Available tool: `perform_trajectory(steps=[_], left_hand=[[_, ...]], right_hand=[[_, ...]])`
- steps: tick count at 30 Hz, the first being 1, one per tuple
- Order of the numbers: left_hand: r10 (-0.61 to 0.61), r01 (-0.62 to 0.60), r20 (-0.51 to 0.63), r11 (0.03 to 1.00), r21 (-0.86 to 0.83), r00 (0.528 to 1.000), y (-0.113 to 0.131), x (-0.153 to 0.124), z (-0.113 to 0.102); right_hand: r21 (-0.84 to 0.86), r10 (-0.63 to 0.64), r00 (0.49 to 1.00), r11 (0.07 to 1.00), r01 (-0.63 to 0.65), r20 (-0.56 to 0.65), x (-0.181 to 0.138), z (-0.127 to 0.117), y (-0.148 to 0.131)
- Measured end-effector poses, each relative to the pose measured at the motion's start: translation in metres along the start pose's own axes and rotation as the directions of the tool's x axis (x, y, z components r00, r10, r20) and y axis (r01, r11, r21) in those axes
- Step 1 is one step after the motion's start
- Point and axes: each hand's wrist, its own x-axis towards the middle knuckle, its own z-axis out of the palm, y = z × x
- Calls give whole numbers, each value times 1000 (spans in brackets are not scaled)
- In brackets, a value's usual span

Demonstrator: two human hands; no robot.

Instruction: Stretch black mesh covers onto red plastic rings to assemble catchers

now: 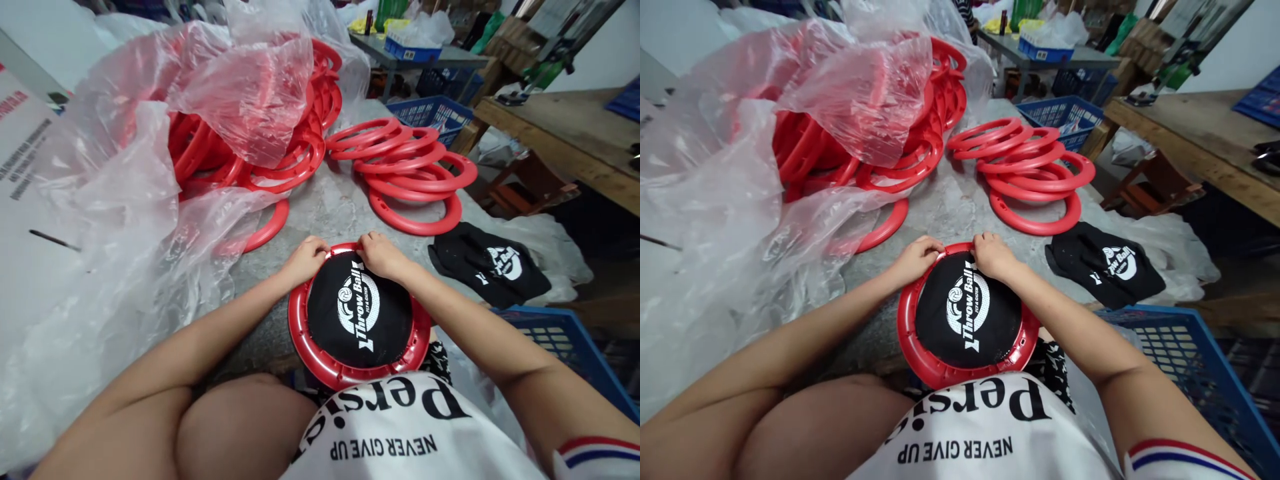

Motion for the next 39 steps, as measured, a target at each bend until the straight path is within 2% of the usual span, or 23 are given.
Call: perform_trajectory(steps=[3, 5, 7, 11, 14, 20, 26, 39], left_hand=[[60, -61, 24, 996, 70, 998, 6, 4, 6], [64, -68, 34, 991, 114, 997, 7, 8, 11], [39, -44, 38, 989, 144, 998, 7, 11, 16], [-20, 18, 17, 990, 140, 1000, 6, 15, 24], [-27, 27, -6, 994, 103, 1000, 4, 16, 28], [-40, 42, -39, 999, 34, 998, 3, 13, 29], [-45, 48, -66, 998, 49, 997, 6, 11, 30], [-64, 68, -76, 996, 57, 995, 8, 11, 30]], right_hand=[[48, -75, 997, 996, 76, -32, 5, -8, 0], [144, -143, 989, 979, 148, -43, 16, -9, -1], [267, -190, 982, 946, 183, 0, 28, -8, -3], [442, -201, 975, 887, 137, 100, 43, 4, 0], [513, -143, 989, 852, 101, 43, 43, 13, 5], [544, -145, 989, 831, 114, 15, 40, 22, 9], [526, -127, 991, 846, 94, 28, 39, 21, 8], [589, -100, 995, 803, 88, -13, 40, 25, 10]])
